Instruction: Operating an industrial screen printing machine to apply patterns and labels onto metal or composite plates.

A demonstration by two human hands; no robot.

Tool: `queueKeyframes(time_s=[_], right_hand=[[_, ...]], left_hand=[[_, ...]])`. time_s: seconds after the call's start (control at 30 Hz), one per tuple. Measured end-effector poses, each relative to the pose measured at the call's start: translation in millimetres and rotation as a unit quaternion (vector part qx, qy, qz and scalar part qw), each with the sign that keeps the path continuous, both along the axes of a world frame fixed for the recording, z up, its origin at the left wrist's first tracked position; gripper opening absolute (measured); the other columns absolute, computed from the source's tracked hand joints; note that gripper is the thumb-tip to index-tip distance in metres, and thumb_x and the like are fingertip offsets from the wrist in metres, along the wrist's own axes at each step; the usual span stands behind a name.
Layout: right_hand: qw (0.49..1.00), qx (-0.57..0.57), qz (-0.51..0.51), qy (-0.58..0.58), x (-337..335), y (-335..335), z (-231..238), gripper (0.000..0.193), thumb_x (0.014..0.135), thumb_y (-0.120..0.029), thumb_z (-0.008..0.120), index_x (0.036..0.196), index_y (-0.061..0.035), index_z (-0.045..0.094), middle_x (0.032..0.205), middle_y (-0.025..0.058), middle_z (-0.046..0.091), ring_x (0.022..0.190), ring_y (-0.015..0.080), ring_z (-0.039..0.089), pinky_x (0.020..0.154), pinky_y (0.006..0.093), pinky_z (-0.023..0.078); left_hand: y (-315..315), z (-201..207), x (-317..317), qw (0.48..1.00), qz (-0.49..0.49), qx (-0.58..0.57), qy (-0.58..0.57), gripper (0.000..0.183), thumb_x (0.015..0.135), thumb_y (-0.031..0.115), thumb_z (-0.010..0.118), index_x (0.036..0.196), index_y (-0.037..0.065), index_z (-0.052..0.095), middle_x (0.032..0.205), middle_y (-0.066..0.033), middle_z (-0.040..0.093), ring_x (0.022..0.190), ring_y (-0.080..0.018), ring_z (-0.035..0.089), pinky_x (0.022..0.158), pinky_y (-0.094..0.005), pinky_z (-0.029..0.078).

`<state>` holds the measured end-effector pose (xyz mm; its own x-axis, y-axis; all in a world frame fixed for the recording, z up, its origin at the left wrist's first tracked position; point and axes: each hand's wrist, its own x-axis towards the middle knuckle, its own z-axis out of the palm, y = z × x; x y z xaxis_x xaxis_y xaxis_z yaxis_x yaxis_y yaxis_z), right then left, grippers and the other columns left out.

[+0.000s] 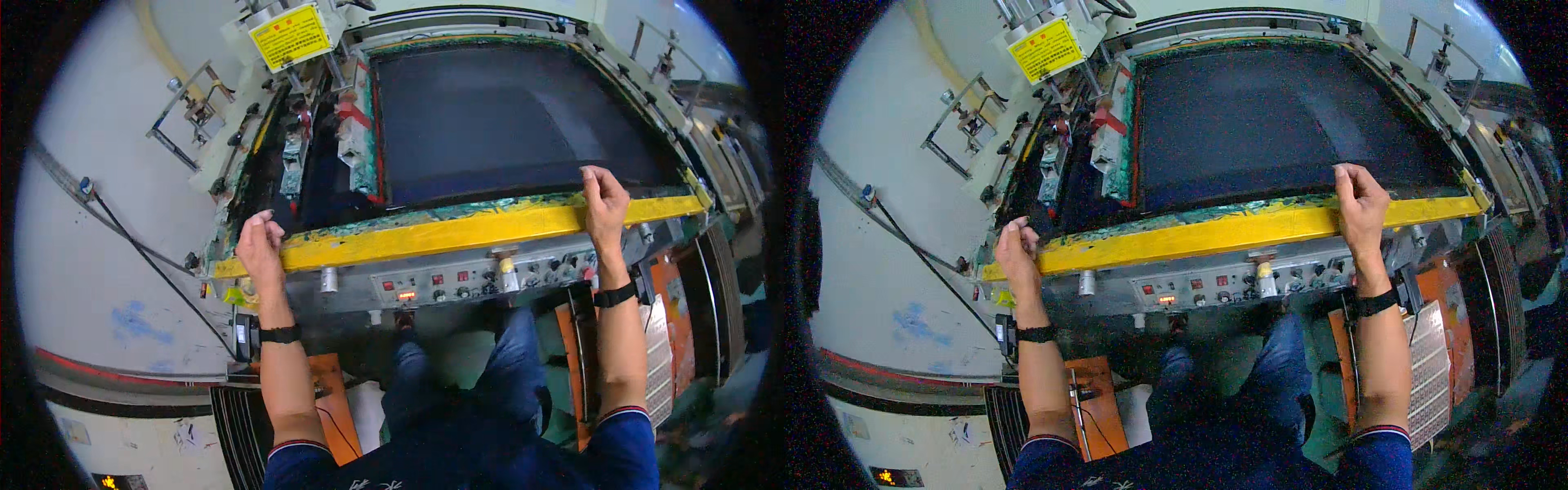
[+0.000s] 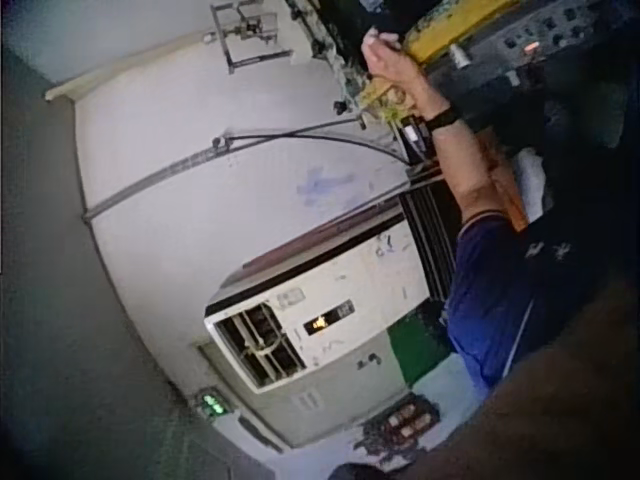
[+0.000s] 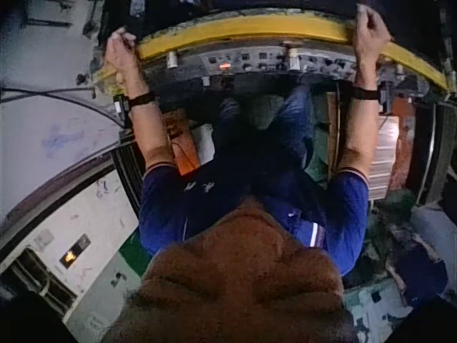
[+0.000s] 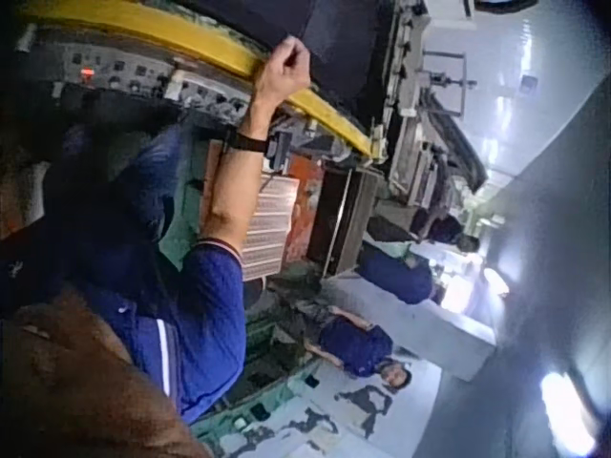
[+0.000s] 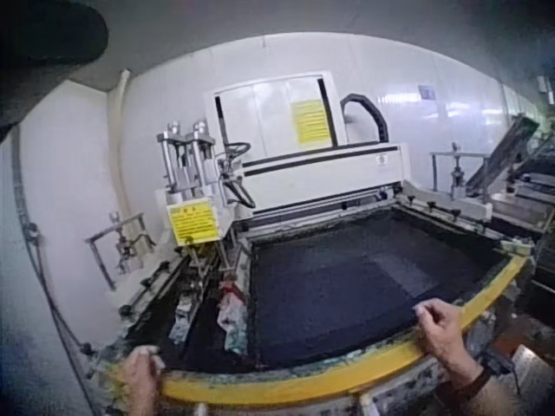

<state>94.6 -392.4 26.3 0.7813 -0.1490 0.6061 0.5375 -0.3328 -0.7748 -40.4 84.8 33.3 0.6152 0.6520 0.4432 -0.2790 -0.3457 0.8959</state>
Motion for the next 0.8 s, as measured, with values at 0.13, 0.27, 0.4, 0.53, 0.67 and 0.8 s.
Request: queueKeyframes(time_s=[0.13,0.27,0.4,0.53,0.67,0.8], right_hand=[[1.0,-0.024,-0.013,-0.009,-1.1,-3.2,-5.6,0.016,0.088,-0.013,0.059,0.089,0.0027,0.063,0.07,-0.005,0.054,0.063,0.0023,0.044,0.056,0.0187,0.036],[0.999,-0.022,-0.029,-0.016,-5.9,-10.1,-3.3,0.014,0.088,-0.011,0.059,0.088,0.0023,0.064,0.069,-0.0048,0.054,0.063,0.0025,0.045,0.055,0.0191,0.037],[0.997,-0.047,-0.042,-0.046,0.9,4.0,-1.0,0.016,0.083,-0.016,0.064,0.083,-0.0002,0.065,0.067,0.0049,0.061,0.06,0.006,0.052,0.054,0.0226,0.042],[0.999,-0.011,-0.016,-0.026,2.3,7.9,0.3,0.015,0.082,-0.015,0.063,0.079,-0.0002,0.065,0.059,0.0031,0.059,0.054,0.0059,0.05,0.049,0.0231,0.04],[0.999,-0.041,-0.028,-0.023,3.1,0.2,-7.3,0.015,0.083,-0.015,0.063,0.082,-0.0005,0.065,0.063,0.0016,0.06,0.058,0.005,0.051,0.052,0.0228,0.042],[0.998,-0.027,-0.018,-0.048,-4.2,-9.1,-4.0,0.012,0.086,-0.011,0.06,0.088,-0.0004,0.066,0.067,-0.003,0.057,0.061,0.0039,0.048,0.054,0.0199,0.039]], left_hand=[[-2.6,-2.3,2.0,0.999,-0.003,-0.04,0.0,0.025,0.094,0.022,0.047,0.095,0.001,0.061,0.065,-0.0006,0.054,0.054,-0.0045,0.039,0.049,-0.0188,0.029],[-6.2,-3.7,10.9,1.0,-0.011,-0.008,0.01,0.024,0.094,0.021,0.047,0.097,0.002,0.061,0.066,-0.0004,0.055,0.055,-0.0051,0.041,0.05,-0.0196,0.031],[16.4,-15.0,9.0,0.998,0.04,0.036,0.029,0.029,0.094,0.025,0.045,0.099,0.002,0.062,0.071,-0.0001,0.054,0.06,-0.0064,0.045,0.053,-0.0194,0.034],[9.8,-4.4,4.8,0.999,0.008,-0.023,0.026,0.029,0.093,0.025,0.045,0.098,0.001,0.062,0.07,0.0002,0.053,0.059,-0.0053,0.044,0.051,-0.0175,0.032],[9.1,-11.8,10.1,0.999,0.025,-0.015,-0.017,0.028,0.093,0.024,0.045,0.096,0.002,0.062,0.069,0.0007,0.053,0.059,-0.0051,0.043,0.051,-0.0177,0.031],[-2.7,-5.3,9.8,1.0,0.019,0.003,0.005,0.024,0.093,0.022,0.048,0.093,0.003,0.063,0.068,-0.0011,0.055,0.057,-0.005,0.043,0.049,-0.0183,0.032]])
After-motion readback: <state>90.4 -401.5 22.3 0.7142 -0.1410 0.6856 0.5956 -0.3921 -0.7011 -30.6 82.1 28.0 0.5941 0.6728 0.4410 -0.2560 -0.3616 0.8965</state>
